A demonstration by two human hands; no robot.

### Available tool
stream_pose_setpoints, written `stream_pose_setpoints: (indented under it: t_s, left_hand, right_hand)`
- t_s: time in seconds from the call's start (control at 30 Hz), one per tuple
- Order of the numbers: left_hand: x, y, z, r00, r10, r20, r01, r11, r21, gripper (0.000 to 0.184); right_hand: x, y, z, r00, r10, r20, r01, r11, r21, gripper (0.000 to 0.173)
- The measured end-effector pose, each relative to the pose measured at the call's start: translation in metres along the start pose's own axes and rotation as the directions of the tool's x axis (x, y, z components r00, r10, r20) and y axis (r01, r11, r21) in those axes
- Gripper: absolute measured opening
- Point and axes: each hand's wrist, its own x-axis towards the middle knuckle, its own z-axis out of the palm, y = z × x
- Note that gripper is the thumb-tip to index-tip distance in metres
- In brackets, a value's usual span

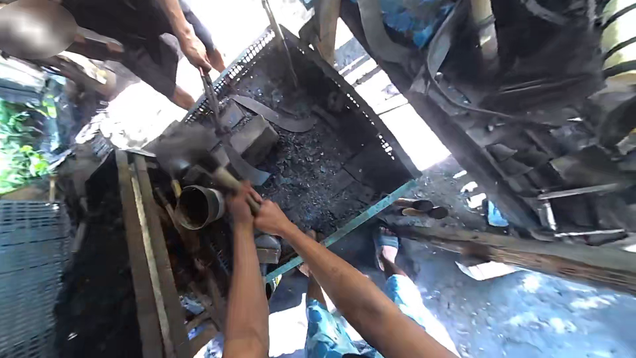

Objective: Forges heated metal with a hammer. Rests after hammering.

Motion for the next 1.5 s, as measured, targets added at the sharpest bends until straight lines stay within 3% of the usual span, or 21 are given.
stream_pose_setpoints:
  t_s: [0.03,0.1,0.23,0.37,0.47,0.53,0.6,0.67,0.73,0.77,0.83,0.93,1.0,1.07,1.17,1.23,1.27,1.33,1.4,1.43,1.5]
  left_hand:
    - [0.000,-0.036,0.004,0.996,-0.092,-0.002,0.092,0.996,0.013,0.027]
    - [-0.012,-0.023,0.014,0.999,-0.050,0.000,0.050,0.999,-0.005,0.022]
    - [-0.085,0.141,0.006,0.941,0.333,0.057,-0.335,0.942,0.032,0.056]
    - [-0.095,0.281,0.002,0.727,0.613,0.310,-0.637,0.770,-0.027,0.039]
    - [-0.065,0.327,0.003,0.607,0.718,0.340,-0.737,0.669,-0.096,0.045]
    - [-0.033,0.301,0.005,0.614,0.726,0.309,-0.735,0.668,-0.111,0.046]
    - [-0.002,0.202,0.006,0.745,0.628,0.226,-0.625,0.775,-0.092,0.043]
    - [0.002,0.057,0.002,0.943,0.320,0.092,-0.317,0.947,-0.047,0.029]
    - [-0.005,-0.037,0.010,0.998,-0.052,-0.030,0.053,0.998,0.019,0.020]
    - [-0.011,-0.046,0.015,0.989,-0.136,-0.053,0.138,0.989,0.049,0.023]
    - [-0.047,-0.001,0.016,1.000,-0.018,-0.002,0.018,0.992,0.129,0.030]
    - [-0.109,0.135,0.029,0.949,0.305,0.086,-0.316,0.928,0.199,0.057]
    - [-0.131,0.222,0.048,0.903,0.416,0.106,-0.429,0.877,0.214,0.051]
    - [-0.126,0.267,0.034,0.833,0.488,0.260,-0.524,0.847,0.087,0.039]
    - [-0.077,0.290,0.023,0.668,0.634,0.390,-0.688,0.726,-0.002,0.045]
    - [-0.031,0.250,0.023,0.664,0.658,0.357,-0.688,0.724,-0.054,0.047]
    - [-0.011,0.202,0.020,0.721,0.617,0.315,-0.633,0.772,-0.061,0.048]
    - [0.004,0.069,0.013,0.907,0.365,0.211,-0.360,0.931,-0.061,0.044]
    - [-0.004,-0.035,0.013,0.997,-0.007,0.080,0.015,0.996,-0.090,0.021]
    - [-0.012,-0.054,0.015,0.992,-0.116,0.051,0.121,0.988,-0.100,0.020]
    - [-0.041,-0.024,0.019,0.997,-0.042,0.069,0.053,0.986,-0.157,0.025]
  right_hand:
    - [0.002,0.030,0.001,0.994,0.100,0.052,-0.103,0.993,0.051,0.030]
    - [-0.006,0.030,-0.011,0.995,0.032,0.090,-0.037,0.998,0.054,0.031]
    - [-0.080,-0.091,-0.016,0.923,-0.378,-0.070,0.384,0.918,0.104,0.051]
    - [-0.103,-0.217,-0.044,0.754,-0.653,-0.070,0.656,0.754,0.026,0.047]
    - [-0.081,-0.271,-0.067,0.565,-0.804,-0.182,0.802,0.588,-0.105,0.042]
    - [-0.047,-0.256,-0.071,0.552,-0.809,-0.201,0.790,0.585,-0.184,0.053]
    - [-0.012,-0.178,-0.061,0.747,-0.647,-0.154,0.618,0.761,-0.197,0.056]
    - [0.000,-0.056,-0.030,0.973,-0.229,-0.028,0.226,0.970,-0.092,0.047]
    - [-0.002,0.030,-0.006,0.988,0.110,0.104,-0.117,0.991,0.061,0.030]
    - [-0.007,0.046,-0.005,0.979,0.137,0.154,-0.154,0.983,0.104,0.032]
    - [-0.042,0.026,-0.005,0.993,0.001,0.115,-0.020,0.986,0.165,0.034]
    - [-0.110,-0.067,-0.012,0.937,-0.323,-0.134,0.346,0.908,0.235,0.054]
    - [-0.131,-0.132,-0.032,0.843,-0.516,-0.153,0.538,0.801,0.262,0.061]
    - [-0.131,-0.185,-0.052,0.787,-0.605,-0.118,0.614,0.755,0.231,0.048]
    - [-0.090,-0.225,-0.071,0.659,-0.724,-0.205,0.745,0.665,0.045,0.030]
    - [-0.043,-0.199,-0.073,0.652,-0.723,-0.228,0.726,0.682,-0.086,0.039]
    - [-0.023,-0.164,-0.068,0.737,-0.644,-0.206,0.637,0.763,-0.106,0.044]
    - [-0.006,-0.060,-0.044,0.959,-0.275,-0.073,0.270,0.960,-0.068,0.048]
    - [-0.011,0.023,-0.016,0.991,0.130,0.040,-0.130,0.991,0.004,0.036]
    - [-0.018,0.039,-0.013,0.971,0.230,0.072,-0.229,0.973,-0.016,0.038]
    - [-0.045,0.026,-0.021,0.986,0.144,0.079,-0.136,0.986,-0.095,0.043]
